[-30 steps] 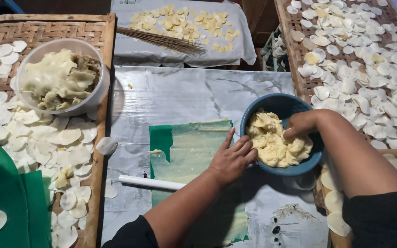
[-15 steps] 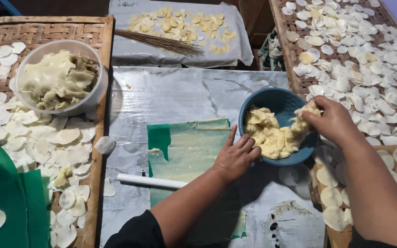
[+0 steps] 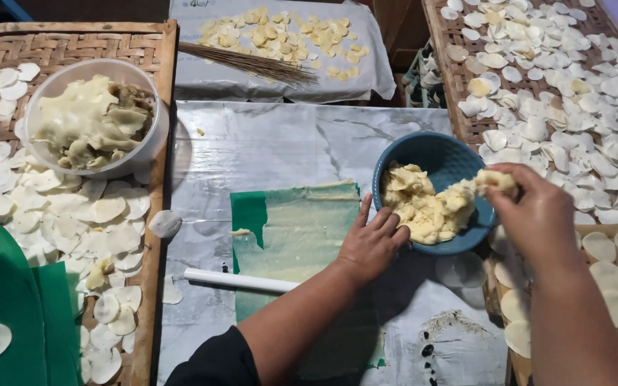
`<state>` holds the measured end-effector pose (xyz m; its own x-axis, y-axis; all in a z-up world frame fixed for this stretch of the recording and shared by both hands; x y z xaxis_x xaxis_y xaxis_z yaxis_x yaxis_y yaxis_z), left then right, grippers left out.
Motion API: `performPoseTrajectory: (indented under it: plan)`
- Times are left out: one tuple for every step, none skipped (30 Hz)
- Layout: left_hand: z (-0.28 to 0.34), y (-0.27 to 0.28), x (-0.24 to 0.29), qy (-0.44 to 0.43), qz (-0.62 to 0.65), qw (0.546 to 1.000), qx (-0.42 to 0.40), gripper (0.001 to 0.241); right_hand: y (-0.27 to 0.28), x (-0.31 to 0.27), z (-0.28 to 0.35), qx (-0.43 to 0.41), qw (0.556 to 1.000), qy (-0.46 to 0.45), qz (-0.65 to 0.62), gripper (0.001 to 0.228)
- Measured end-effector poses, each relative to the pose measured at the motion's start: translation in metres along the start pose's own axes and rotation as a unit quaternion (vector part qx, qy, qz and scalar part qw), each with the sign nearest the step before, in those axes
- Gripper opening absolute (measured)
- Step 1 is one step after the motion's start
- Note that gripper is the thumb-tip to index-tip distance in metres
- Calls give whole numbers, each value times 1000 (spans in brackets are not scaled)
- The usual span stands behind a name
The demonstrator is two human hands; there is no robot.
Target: Rolling out dough onto a flat surface using a small rolling pin to create thin layers.
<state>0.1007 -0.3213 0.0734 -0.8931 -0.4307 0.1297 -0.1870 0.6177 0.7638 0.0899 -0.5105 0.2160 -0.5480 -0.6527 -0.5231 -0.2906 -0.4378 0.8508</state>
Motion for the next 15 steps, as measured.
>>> performPoseTrajectory:
  plan:
    - [1,-3,0,1,0,1000,1,14,5,1,0,0,1000,1,1,36]
    - [1,-7,-1,1,3,1000,-6,14,10,-2,1,-3,999,31,-43,35]
    - [2,-11,-2,1,6,1000,-13,15,16,-5,2,-7,994,62,-87,33]
    - [1,1,-1,4,3,1000,-12,15,12,-11,6,-10,994,65,-86,33]
    - [1,12,-2,22,56,998,-12,31,6,-11,9,-31,994,13,-107,36]
    - [2,22,-6,40,107,993,-10,49,-2,-13,10,-53,990,-37,-127,39]
    - [3,42,-5,45,102,994,-8,49,-11,-16,18,-57,990,-31,-127,39]
    - [8,62,-10,123,208,970,40,46,-27,-17,27,-115,978,-36,-167,42]
    - [14,80,-15,198,309,926,88,44,-43,-19,37,-173,962,-42,-207,46]
    - [24,81,-19,205,304,926,89,44,-64,-19,51,-181,961,-39,-205,46]
    - [41,78,-30,288,407,854,148,45,-88,-26,67,-226,952,26,-205,48]
    - [57,74,-38,360,499,761,205,46,-109,-32,86,-269,937,90,-204,49]
    - [71,80,-45,364,494,761,209,46,-127,-43,98,-275,935,94,-204,49]
    - [84,89,-55,373,438,790,212,46,-146,-59,111,-293,929,142,-175,60]
    - [98,98,-64,380,380,816,214,46,-164,-74,125,-309,921,189,-146,73]
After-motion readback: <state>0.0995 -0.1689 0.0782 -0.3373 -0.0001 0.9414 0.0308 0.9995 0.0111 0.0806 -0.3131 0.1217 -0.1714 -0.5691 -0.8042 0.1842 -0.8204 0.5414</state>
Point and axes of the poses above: each hand's wrist, its own z-axis away from the middle knuckle, its own y-axis out of the back of the hand, x = y × z, the point moved 6 cm from there along -z, towards the middle knuckle, and after that the axes turned 10 degrees about -y, right-handed, at the moved point
